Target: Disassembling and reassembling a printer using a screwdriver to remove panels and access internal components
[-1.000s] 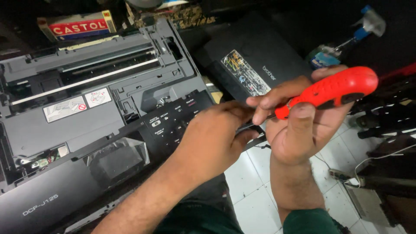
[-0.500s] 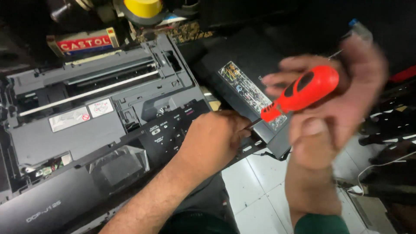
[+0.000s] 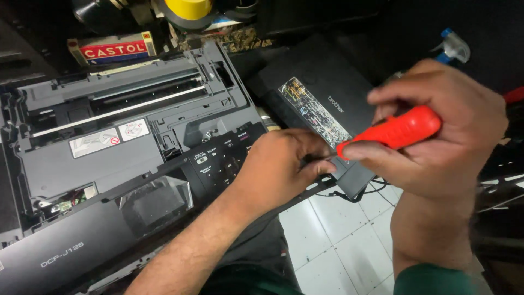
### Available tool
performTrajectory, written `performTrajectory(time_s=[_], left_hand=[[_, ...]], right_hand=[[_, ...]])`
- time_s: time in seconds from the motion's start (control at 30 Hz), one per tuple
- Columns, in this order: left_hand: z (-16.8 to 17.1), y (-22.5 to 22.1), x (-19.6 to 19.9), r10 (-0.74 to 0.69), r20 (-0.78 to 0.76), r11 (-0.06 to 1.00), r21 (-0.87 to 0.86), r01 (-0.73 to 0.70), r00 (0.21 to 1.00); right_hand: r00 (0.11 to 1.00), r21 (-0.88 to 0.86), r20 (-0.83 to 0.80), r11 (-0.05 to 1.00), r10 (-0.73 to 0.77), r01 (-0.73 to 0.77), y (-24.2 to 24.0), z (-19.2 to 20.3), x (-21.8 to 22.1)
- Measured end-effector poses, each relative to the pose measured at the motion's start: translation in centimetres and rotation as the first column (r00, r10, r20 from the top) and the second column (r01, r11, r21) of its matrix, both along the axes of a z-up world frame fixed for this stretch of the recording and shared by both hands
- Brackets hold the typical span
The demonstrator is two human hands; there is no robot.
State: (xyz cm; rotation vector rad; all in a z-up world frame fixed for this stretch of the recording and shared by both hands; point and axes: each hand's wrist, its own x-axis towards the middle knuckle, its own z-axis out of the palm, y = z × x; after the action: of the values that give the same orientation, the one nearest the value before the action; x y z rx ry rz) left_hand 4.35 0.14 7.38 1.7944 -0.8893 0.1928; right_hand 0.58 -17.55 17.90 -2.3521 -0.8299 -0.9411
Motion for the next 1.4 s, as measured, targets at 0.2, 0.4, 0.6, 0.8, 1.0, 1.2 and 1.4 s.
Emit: performTrajectory(time_s=[0.2, 0.4, 0.6, 0.8, 1.0, 1.2, 1.4], left_hand=[[-0.1, 0.2, 0.2, -0.048, -0.041, 0.999, 0.015, 0.049, 0.998], [0.4, 0.1, 0.1, -0.033, -0.053, 0.999, -0.014, 0.032, 0.998], [-0.6, -0.2, 0.5, -0.045, 0.055, 0.999, -0.023, 0.046, 0.997], [0.5, 0.1, 0.1, -0.016, -0.1, 1.0, 0.008, 0.017, 0.995], [0.1, 0.1, 0.4, -0.031, 0.036, 0.999, 0.033, 0.03, 0.999], [0.7, 0.1, 0.2, -0.039, -0.051, 0.998, 0.048, 0.042, 0.998], [0.0, -0.3, 0.3, -0.049, -0.013, 0.999, -0.006, 0.049, 0.999]], right_hand=[[0.972, -0.04, -0.194, 0.989, 0.134, -0.144, -1.2, 2.9, -0.7], [0.983, -0.204, -0.183, 0.979, -0.03, -0.008, -3.3, 2.5, 0.8], [0.968, -0.305, -0.228, 0.937, 0.102, -0.17, -3.6, 3.7, 0.5], [0.937, -0.383, -0.28, 0.919, -0.208, 0.089, -6.5, 2.9, 2.0], [0.955, -0.503, -0.294, 0.855, -0.027, -0.13, -5.6, 4.6, 0.8], [0.936, -0.399, -0.305, 0.916, -0.176, 0.042, -6.8, 3.1, 2.3], [0.925, -0.294, -0.376, 0.941, 0.048, -0.169, -4.5, 4.2, 1.0]])
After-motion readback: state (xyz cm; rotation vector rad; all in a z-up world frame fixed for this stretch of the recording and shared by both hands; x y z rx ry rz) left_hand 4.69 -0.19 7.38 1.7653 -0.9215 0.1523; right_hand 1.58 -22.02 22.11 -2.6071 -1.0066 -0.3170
